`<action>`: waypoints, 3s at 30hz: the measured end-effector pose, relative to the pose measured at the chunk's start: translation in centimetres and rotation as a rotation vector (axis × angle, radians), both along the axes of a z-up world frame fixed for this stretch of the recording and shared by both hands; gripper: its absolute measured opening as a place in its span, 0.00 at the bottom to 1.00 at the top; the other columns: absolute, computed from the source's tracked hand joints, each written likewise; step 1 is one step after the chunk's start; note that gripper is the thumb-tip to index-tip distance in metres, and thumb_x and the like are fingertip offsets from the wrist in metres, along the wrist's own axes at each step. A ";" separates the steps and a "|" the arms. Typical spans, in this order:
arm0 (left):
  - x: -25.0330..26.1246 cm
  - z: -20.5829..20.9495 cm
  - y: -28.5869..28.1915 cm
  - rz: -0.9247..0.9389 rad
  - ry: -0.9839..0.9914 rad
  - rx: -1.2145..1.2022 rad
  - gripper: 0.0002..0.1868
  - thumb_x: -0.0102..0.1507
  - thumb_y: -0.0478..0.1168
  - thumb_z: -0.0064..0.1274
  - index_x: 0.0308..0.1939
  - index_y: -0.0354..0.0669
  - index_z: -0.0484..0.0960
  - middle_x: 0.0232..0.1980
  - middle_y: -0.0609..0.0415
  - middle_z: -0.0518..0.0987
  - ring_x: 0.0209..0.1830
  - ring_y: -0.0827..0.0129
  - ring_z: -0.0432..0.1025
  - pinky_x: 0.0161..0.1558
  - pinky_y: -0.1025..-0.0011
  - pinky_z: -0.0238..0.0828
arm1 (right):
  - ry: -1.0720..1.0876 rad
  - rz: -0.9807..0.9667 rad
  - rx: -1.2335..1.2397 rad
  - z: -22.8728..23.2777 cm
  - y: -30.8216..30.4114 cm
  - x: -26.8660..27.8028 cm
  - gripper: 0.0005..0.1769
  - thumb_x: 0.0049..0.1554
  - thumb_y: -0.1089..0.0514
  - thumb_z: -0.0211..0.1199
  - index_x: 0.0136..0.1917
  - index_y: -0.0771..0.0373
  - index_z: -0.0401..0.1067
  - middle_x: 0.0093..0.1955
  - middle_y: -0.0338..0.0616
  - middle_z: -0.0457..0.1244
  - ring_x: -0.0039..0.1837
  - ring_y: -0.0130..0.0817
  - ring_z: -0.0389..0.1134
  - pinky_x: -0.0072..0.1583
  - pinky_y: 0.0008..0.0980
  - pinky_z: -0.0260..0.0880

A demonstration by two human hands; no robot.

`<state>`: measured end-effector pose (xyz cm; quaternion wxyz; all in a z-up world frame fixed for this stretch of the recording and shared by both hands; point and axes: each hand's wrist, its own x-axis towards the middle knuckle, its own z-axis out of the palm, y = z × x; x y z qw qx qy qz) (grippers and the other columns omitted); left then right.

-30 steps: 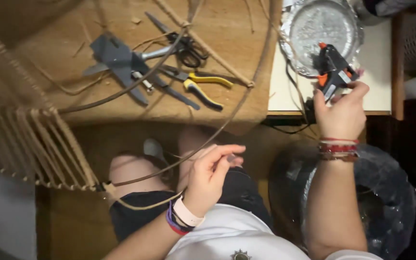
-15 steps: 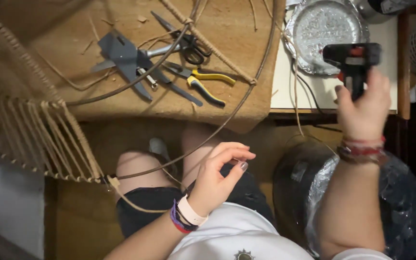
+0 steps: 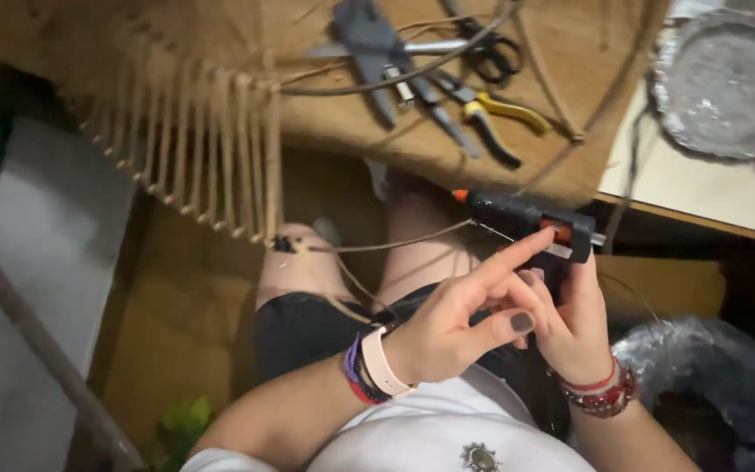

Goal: Weaving and assembling a wicker structure using a stapler, pliers, and hot glue gun

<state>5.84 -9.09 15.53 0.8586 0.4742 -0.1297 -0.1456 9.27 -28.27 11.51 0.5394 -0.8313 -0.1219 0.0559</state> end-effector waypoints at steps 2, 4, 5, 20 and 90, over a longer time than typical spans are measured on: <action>-0.9 0.0 1.4 0.037 -0.014 0.138 0.40 0.71 0.53 0.44 0.84 0.42 0.51 0.45 0.54 0.80 0.41 0.70 0.72 0.53 0.72 0.72 | -0.057 0.080 -0.109 -0.5 1.2 -0.3 0.31 0.64 0.60 0.52 0.78 0.66 0.52 0.70 0.51 0.60 0.59 0.35 0.67 0.61 0.34 0.68; -1.9 -0.8 2.2 0.075 -0.004 0.105 0.41 0.71 0.51 0.46 0.84 0.41 0.51 0.46 0.55 0.79 0.41 0.71 0.72 0.50 0.73 0.72 | -0.048 0.121 -0.167 -1.6 1.7 -0.5 0.38 0.59 0.52 0.57 0.79 0.63 0.52 0.60 0.48 0.65 0.53 0.36 0.70 0.55 0.36 0.70; -2.3 -1.3 2.7 0.088 -0.004 0.075 0.41 0.70 0.48 0.48 0.84 0.39 0.51 0.47 0.55 0.79 0.41 0.72 0.71 0.47 0.74 0.72 | -0.046 0.137 -0.225 -2.3 2.1 -0.5 0.46 0.54 0.43 0.61 0.80 0.60 0.52 0.51 0.46 0.69 0.47 0.37 0.73 0.50 0.37 0.73; -6.6 -10.5 10.3 1.128 0.641 0.112 0.23 0.55 0.32 0.65 0.52 0.40 0.73 0.42 0.50 0.75 0.39 0.71 0.73 0.49 0.75 0.78 | 0.267 0.187 0.174 -3.9 9.4 3.0 0.14 0.72 0.55 0.49 0.62 0.70 0.63 0.48 0.49 0.64 0.43 0.35 0.65 0.49 0.31 0.70; -9.1 -14.1 11.7 0.902 0.570 0.008 0.20 0.65 0.30 0.55 0.62 0.35 0.80 0.57 0.47 0.84 0.56 0.69 0.77 0.56 0.74 0.77 | 0.362 0.607 -0.030 -4.3 14.4 4.0 0.07 0.70 0.60 0.46 0.54 0.62 0.50 0.36 0.43 0.58 0.30 0.25 0.53 0.36 0.24 0.58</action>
